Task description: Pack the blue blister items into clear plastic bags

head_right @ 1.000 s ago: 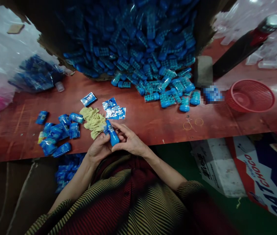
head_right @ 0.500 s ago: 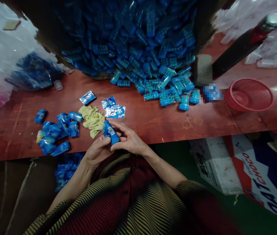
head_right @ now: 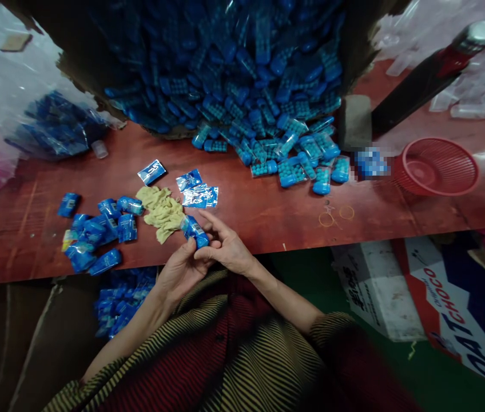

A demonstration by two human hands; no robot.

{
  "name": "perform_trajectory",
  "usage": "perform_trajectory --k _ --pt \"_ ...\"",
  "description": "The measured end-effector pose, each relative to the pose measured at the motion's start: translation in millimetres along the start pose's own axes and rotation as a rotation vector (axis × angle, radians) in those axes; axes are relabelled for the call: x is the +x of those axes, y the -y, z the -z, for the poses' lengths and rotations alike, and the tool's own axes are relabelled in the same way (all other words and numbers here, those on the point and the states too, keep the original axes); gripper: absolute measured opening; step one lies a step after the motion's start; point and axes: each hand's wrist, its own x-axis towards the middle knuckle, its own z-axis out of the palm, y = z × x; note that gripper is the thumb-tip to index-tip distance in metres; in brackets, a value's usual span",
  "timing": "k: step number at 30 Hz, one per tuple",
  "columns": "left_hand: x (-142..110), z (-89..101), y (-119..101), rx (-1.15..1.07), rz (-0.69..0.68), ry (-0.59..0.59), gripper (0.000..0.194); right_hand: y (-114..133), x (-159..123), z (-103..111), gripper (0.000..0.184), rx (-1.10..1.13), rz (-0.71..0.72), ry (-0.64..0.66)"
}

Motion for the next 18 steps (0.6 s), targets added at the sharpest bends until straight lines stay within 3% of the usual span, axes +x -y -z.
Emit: perform_trajectory --k 5,8,11,14,18 --pt "2.1 6.3 0.5 0.052 -0.046 0.004 0.03 -6.2 -0.3 1.7 0.084 -0.041 -0.059 0.114" --pt "-3.5 20.6 -17.2 -0.029 -0.171 -0.088 0.023 -9.3 3.8 2.8 0.073 -0.138 0.014 0.111" --pt "-24.4 41.8 -49.7 -0.167 -0.456 -0.248 0.025 -10.7 10.8 6.4 0.049 -0.33 0.08 0.033" --pt "-56.1 62.0 -78.0 -0.301 -0.704 -0.429 0.041 -8.6 21.5 11.3 0.034 -0.556 0.129 -0.012" --pt "-84.2 73.4 -82.5 -0.343 -0.675 -0.517 0.054 -6.0 44.6 10.2 0.03 -0.753 0.196 -0.024"
